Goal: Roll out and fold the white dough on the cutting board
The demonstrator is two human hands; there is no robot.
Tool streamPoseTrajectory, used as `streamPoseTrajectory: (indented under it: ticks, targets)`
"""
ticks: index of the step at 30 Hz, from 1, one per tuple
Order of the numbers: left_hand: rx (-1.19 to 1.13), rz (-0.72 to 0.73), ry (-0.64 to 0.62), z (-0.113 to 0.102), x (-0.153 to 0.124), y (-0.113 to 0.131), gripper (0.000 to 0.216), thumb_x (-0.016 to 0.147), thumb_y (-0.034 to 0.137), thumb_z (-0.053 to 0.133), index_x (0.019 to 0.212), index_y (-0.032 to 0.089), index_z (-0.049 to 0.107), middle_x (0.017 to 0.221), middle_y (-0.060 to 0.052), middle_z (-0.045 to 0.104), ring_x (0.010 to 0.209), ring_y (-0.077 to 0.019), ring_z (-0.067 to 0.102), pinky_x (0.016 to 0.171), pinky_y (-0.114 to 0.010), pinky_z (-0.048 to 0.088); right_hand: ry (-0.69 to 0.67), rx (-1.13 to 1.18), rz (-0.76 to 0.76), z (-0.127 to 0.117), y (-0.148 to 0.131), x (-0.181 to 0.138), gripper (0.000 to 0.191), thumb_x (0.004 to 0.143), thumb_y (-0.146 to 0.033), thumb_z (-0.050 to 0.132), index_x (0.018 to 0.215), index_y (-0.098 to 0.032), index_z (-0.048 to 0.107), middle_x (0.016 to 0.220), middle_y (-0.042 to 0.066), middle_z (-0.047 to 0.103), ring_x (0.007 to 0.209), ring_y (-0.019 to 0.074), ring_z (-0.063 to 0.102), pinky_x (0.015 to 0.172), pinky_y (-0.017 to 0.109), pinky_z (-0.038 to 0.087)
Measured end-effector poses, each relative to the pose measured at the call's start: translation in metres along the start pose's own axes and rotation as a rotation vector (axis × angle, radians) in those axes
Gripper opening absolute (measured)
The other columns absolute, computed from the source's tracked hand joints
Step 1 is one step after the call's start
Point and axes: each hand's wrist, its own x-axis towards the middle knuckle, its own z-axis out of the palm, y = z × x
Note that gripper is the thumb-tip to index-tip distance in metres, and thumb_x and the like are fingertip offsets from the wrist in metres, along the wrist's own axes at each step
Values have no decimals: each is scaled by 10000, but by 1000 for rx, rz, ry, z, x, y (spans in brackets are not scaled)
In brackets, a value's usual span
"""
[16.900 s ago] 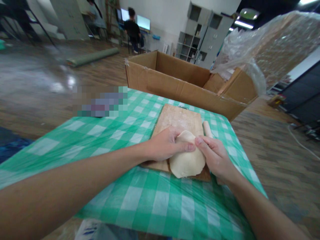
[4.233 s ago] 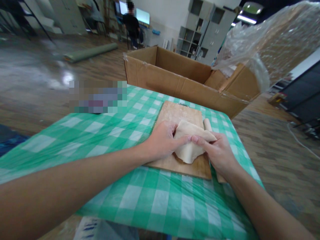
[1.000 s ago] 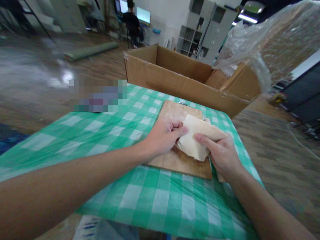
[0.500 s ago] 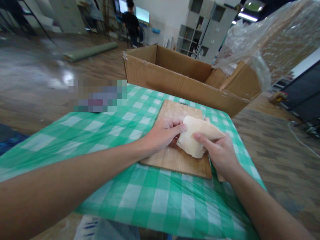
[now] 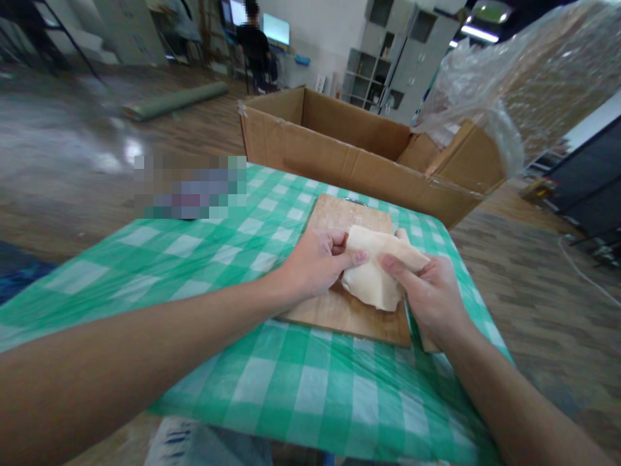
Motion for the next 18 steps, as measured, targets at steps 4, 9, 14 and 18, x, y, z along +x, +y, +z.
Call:
streamPoseTrajectory:
  ticks: [4, 9, 14, 18]
  targets:
    - [-15, -53, 9, -1, -1, 3, 194, 854, 285, 802, 971, 131, 785, 840, -76, 788, 713, -164, 721, 605, -232, 555, -10, 25, 0, -5, -1, 3, 314, 842, -484, 827, 935, -185, 821, 858, 57, 796, 690, 200, 713, 586, 286, 577]
    - [-53, -57, 113, -10, 4, 2, 218, 873, 270, 782, 1046, 137, 774, 993, -103, 805, 761, -188, 757, 638, -263, 599, -21, 6, -72, -16, -1, 9, 314, 883, -501, 792, 815, -195, 795, 773, 36, 766, 664, 176, 698, 601, 270, 583]
    - [-54, -43, 113, -13, 6, 1, 202, 936, 322, 723, 998, 140, 784, 920, -89, 803, 735, -168, 749, 638, -242, 597, 19, 31, -107, -17, -3, 11, 283, 887, -491, 794, 885, -209, 814, 795, 35, 782, 645, 175, 704, 576, 271, 591]
    - [-70, 13, 148, -13, 7, 2, 190, 943, 300, 709, 944, 125, 782, 839, -74, 787, 698, -154, 729, 621, -227, 579, -26, 96, -85, -16, -4, 12, 325, 914, -544, 744, 950, -230, 817, 880, 49, 805, 732, 217, 746, 622, 320, 626]
